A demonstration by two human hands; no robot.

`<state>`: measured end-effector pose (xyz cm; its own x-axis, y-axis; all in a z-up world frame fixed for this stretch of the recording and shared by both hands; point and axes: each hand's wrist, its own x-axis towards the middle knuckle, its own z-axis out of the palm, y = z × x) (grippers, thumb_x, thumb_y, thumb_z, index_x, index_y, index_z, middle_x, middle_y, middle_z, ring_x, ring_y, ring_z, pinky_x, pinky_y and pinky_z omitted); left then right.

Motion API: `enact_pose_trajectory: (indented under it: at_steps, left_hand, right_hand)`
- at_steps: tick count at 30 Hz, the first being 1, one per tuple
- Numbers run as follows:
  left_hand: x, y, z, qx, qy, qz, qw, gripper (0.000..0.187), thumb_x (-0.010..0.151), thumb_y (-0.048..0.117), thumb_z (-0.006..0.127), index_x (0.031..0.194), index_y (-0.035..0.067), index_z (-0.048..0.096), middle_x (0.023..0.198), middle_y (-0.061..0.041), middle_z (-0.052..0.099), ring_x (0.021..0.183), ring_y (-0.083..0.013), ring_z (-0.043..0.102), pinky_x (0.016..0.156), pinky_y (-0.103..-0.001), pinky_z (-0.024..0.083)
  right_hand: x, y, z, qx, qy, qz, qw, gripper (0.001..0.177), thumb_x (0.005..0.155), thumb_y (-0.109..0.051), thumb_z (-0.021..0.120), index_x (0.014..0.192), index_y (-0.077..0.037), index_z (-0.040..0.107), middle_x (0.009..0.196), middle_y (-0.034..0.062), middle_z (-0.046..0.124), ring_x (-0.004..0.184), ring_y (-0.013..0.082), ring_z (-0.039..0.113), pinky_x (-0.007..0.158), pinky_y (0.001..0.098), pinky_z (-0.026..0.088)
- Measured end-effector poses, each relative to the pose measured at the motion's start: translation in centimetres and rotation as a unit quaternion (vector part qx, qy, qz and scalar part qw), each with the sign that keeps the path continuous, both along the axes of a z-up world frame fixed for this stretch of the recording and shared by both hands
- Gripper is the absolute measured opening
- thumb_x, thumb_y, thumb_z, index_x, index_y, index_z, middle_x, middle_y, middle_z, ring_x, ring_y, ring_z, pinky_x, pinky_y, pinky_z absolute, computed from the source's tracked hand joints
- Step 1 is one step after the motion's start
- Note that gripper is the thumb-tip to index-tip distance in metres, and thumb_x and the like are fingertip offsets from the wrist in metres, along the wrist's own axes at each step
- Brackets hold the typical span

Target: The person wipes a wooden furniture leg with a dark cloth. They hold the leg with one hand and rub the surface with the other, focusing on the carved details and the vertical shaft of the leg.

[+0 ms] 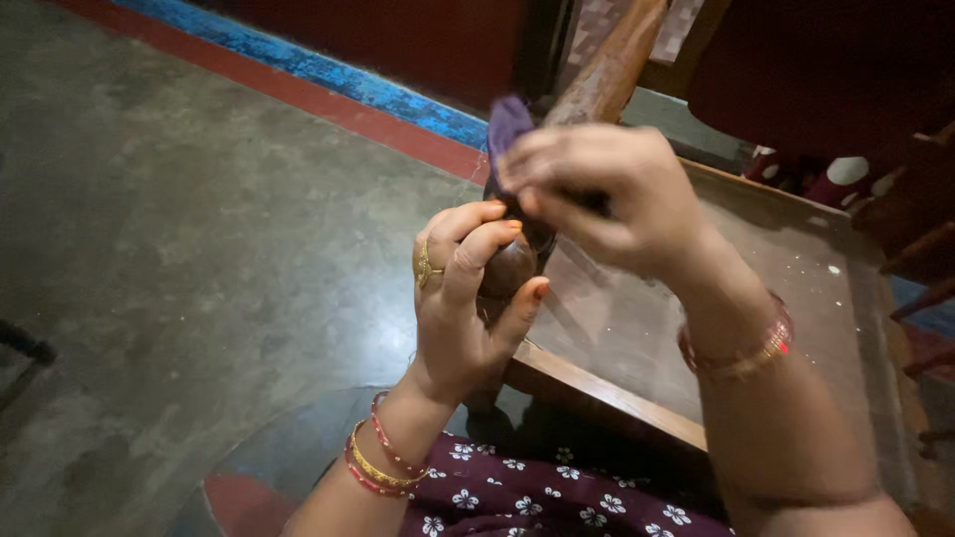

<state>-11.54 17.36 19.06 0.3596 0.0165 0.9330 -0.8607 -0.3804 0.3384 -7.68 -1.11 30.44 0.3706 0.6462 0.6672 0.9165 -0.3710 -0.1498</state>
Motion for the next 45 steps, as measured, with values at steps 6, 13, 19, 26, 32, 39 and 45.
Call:
enact_pose_trajectory:
  at_steps: [6, 13, 19, 26, 32, 39, 45]
  left_hand:
    - [0.5, 0.1, -0.3, 0.003, -0.013, -0.006, 1.0, 0.044, 0.101, 0.032, 0.074, 0.134, 0.011, 0.056, 0.14, -0.011, 0.056, 0.127, -0.0295, 0.052, 0.115, -0.041, 0.041]
    - [-0.6, -0.5, -0.3, 0.0, 0.024, 0.07, 0.997, 0.046, 0.096, 0.037, 0.076, 0.132, 0.013, 0.06, 0.133, -0.014, 0.048, 0.13, -0.0299, 0.043, 0.114, -0.042, 0.031]
    - [-0.4, 0.1, -0.3, 0.021, 0.025, 0.072, 0.997, 0.048, 0.096, 0.041, 0.076, 0.132, 0.013, 0.061, 0.131, -0.012, 0.049, 0.128, -0.0276, 0.045, 0.111, -0.039, 0.034]
    - [-0.2, -0.4, -0.5, -0.002, 0.019, 0.055, 0.998, 0.048, 0.097, 0.038, 0.076, 0.134, 0.013, 0.059, 0.132, -0.011, 0.049, 0.124, -0.0255, 0.044, 0.111, -0.038, 0.036]
    - [-1.1, 0.2, -0.5, -0.015, 0.019, 0.035, 0.999, 0.055, 0.099, 0.035, 0.076, 0.137, 0.004, 0.051, 0.138, -0.014, 0.053, 0.133, -0.0301, 0.047, 0.113, -0.04, 0.034]
    - [-1.6, 1.2, -1.4, -0.021, 0.015, 0.042, 0.999, 0.042, 0.105, 0.026, 0.068, 0.139, 0.007, 0.053, 0.144, -0.013, 0.059, 0.127, -0.0267, 0.055, 0.116, -0.037, 0.037]
    - [-1.4, 0.7, -2.3, -0.042, 0.016, 0.06, 0.997, 0.039, 0.109, 0.033, 0.06, 0.138, 0.008, 0.055, 0.149, -0.013, 0.059, 0.128, -0.0254, 0.05, 0.117, -0.039, 0.035]
  right_hand:
    - [1.2, -1.6, 0.1, 0.041, 0.045, -0.006, 0.998, 0.016, 0.094, 0.0, 0.075, 0.11, -0.001, 0.073, 0.116, 0.0134, 0.075, 0.107, 0.0217, 0.075, 0.096, 0.0301, 0.059]
    - [2.5, 1.0, 0.9, 0.023, 0.041, -0.064, 0.997, 0.012, 0.094, -0.001, 0.075, 0.106, -0.001, 0.076, 0.105, 0.011, 0.078, 0.101, 0.0209, 0.078, 0.086, 0.0297, 0.061]
    - [-1.1, -1.6, 1.3, -0.024, 0.02, -0.013, 0.999, 0.015, 0.092, -0.003, 0.076, 0.107, -0.005, 0.075, 0.111, 0.0093, 0.076, 0.1, 0.0178, 0.076, 0.088, 0.0274, 0.061]
    - [2.6, -0.4, 1.4, 0.031, 0.028, -0.077, 0.996, 0.015, 0.098, -0.001, 0.078, 0.112, -0.003, 0.075, 0.109, 0.0111, 0.077, 0.096, 0.0176, 0.077, 0.085, 0.0288, 0.06]
    - [-1.2, 2.8, -0.3, -0.011, -0.011, -0.03, 0.999, 0.034, 0.098, 0.0, 0.068, 0.132, -0.002, 0.062, 0.123, 0.0148, 0.073, 0.113, 0.0256, 0.071, 0.097, 0.0381, 0.055]
    - [-5.2, 4.0, -10.4, 0.24, -0.046, -0.061, 0.968, 0.048, 0.106, 0.001, 0.046, 0.147, 0.001, 0.023, 0.141, 0.0264, 0.058, 0.141, 0.0384, 0.054, 0.131, 0.0501, 0.032]
    - [-2.3, 2.5, -9.2, 0.109, -0.196, -0.079, 0.971, 0.082, 0.092, -0.028, 0.08, 0.146, 0.003, 0.028, 0.132, 0.0194, 0.064, 0.13, 0.0371, 0.059, 0.125, 0.0502, 0.022]
